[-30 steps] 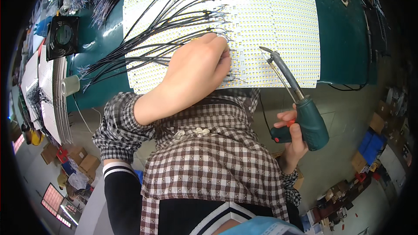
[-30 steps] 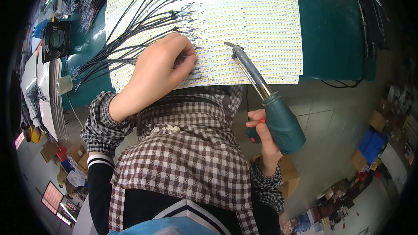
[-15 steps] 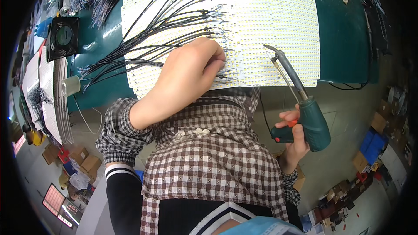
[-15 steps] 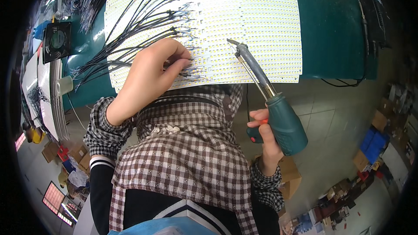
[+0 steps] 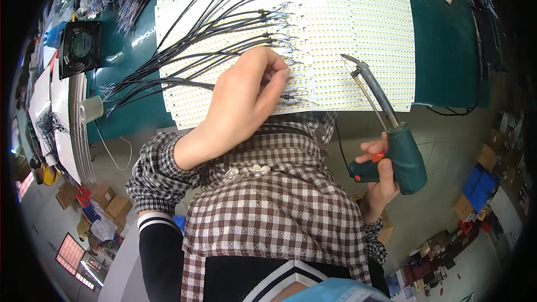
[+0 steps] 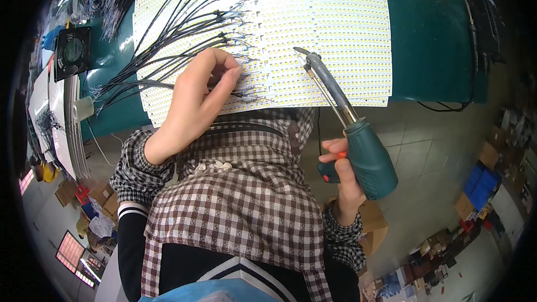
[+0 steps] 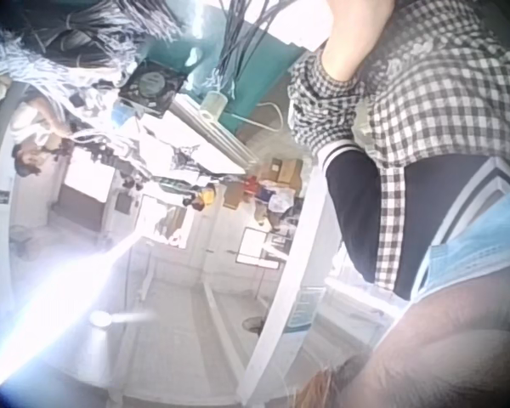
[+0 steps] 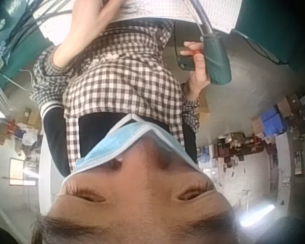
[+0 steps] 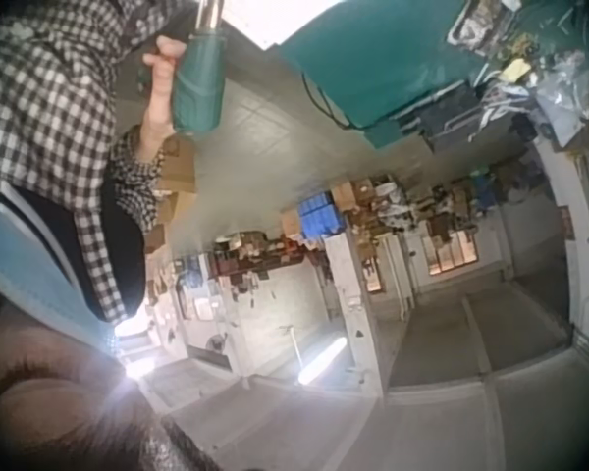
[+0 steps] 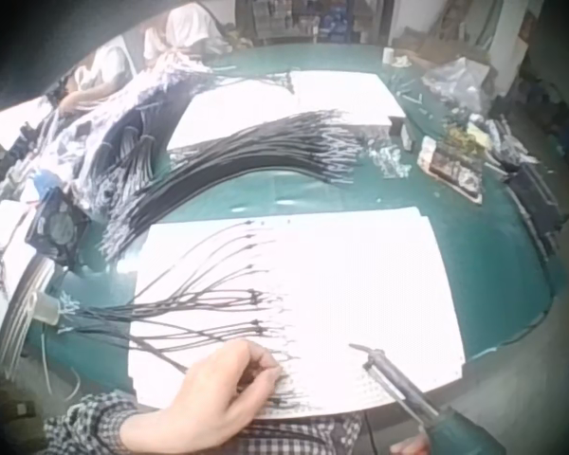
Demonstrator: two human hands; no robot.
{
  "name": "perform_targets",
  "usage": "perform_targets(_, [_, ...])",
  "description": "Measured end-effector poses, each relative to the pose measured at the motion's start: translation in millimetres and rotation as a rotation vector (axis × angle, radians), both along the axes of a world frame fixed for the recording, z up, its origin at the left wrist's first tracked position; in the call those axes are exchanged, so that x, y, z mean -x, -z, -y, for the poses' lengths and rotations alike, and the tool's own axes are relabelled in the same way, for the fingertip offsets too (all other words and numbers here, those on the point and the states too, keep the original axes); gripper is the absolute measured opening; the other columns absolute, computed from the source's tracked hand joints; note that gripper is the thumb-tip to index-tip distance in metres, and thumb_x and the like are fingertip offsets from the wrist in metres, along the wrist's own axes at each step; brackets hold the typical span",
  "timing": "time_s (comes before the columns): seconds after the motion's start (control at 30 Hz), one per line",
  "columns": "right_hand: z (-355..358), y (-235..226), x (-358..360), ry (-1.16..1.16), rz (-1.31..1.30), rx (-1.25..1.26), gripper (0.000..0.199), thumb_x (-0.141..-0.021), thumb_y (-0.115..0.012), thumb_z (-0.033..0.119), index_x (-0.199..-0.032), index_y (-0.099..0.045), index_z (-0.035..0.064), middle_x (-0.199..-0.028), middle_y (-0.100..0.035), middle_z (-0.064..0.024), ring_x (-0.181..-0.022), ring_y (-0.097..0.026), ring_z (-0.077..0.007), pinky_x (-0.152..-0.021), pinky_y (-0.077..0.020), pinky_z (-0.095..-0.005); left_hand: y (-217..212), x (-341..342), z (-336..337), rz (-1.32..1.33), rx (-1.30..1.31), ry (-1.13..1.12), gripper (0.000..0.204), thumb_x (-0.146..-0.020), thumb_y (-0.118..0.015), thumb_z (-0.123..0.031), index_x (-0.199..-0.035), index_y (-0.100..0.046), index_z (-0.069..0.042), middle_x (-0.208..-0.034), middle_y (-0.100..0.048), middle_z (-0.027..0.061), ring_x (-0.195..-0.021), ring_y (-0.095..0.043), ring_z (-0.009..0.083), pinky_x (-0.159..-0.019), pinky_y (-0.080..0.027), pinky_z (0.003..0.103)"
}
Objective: The person uses a soldering iron to attach black wires to a large LED panel. They systematically solder multiple connection points along the edge of the panel, holding the wires in place with one hand while applying heat with the other. The person then lifts the panel to inspect the work and places it on a stack of similar panels.
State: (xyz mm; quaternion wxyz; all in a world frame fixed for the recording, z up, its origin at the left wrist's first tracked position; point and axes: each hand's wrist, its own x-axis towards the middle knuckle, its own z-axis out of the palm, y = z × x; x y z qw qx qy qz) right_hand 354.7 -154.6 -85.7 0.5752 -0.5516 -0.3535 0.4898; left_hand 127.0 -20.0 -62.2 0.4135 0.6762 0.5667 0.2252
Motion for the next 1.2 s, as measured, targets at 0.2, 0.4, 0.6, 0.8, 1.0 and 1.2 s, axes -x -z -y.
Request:
perform_targets(0.2, [0.4,0.2,-0.2,-0.012,0.001,-0.001,0.048,-0.089,-0.053,0.023,-0.12,-0.045,-0.0132,-0.091,-0.058,-0.0166,-0.084,-0.061,-0.0256,-0.06,-0.0559,-0.0294,2.9,2.4,1.6,0.015,-0.097,0.009,0.009,-0.083,-0.059,-0.004,-0.088,-0.052,0.0,-0.081,-0.058,0.0133,-0.072,-0.059,0.0278,-0.063,-0.047,0.033])
perform_targets(0.4, [0.8,-0.4,-0.6,0.006,0.0,-0.001,0.047,-0.089,-0.052,0.022,-0.12,-0.045,-0.013,-0.092,-0.058,-0.0165,-0.085,-0.061,-0.0256,-0.059,-0.0559,-0.0292,-6.0,-2.6,-0.9,-0.003,-0.21,0.114,0.009,-0.08,-0.06,-0.002,-0.085,-0.053,-0.002,-0.08,-0.053,0.012,-0.069,-0.055,0.0288,-0.06,-0.045,0.035])
perform_targets(0.6, [1.3,-0.3,-2.9,-0.013,0.009,-0.027,0.047,-0.089,-0.052,0.021,-0.12,-0.045,-0.0129,-0.093,-0.057,-0.0169,-0.087,-0.06,-0.0271,-0.059,-0.0561,-0.0291,9.2,-11.6,-4.6,-0.131,-0.304,0.139,0.009,-0.077,-0.061,-0.002,-0.083,-0.054,-0.003,-0.081,-0.049,0.0083,-0.066,-0.053,0.0213,-0.056,-0.044,0.03])
perform_targets(0.8, [4.6,-1.4,0.3,0.0,0.004,0.012,0.048,-0.089,-0.053,0.022,-0.12,-0.044,-0.0131,-0.093,-0.057,-0.0169,-0.087,-0.06,-0.0271,-0.06,-0.0562,-0.0288,9.8,-9.0,-7.7,-0.072,-0.204,0.129,0.011,-0.073,-0.063,-0.002,-0.079,-0.054,-0.004,-0.079,-0.049,0.0084,-0.066,-0.053,0.0237,-0.056,-0.044,0.033])
perform_targets(1.0, [6.4,-6.1,3.1,-0.05,0.02,0.05,0.049,-0.088,-0.054,0.022,-0.12,-0.044,-0.0135,-0.093,-0.058,-0.0167,-0.086,-0.061,-0.027,-0.06,-0.0561,-0.0296,11.4,-11.6,-7.5,-0.107,-0.286,0.138,0.012,-0.071,-0.063,-0.002,-0.077,-0.053,-0.004,-0.077,-0.049,0.0094,-0.066,-0.053,0.0271,-0.056,-0.044,0.036])
perform_targets(1.2, [7.8,-8.5,6.2,-0.07,0.016,0.053,0.05,-0.087,-0.055,0.023,-0.12,-0.044,-0.0133,-0.091,-0.058,-0.0165,-0.081,-0.061,-0.026,-0.061,-0.0555,-0.0305,11.0,-11.2,-7.2,-0.113,-0.276,0.16,0.011,-0.071,-0.062,-0.002,-0.076,-0.053,-0.004,-0.077,-0.05,0.0102,-0.067,-0.054,0.0282,-0.057,-0.044,0.037])
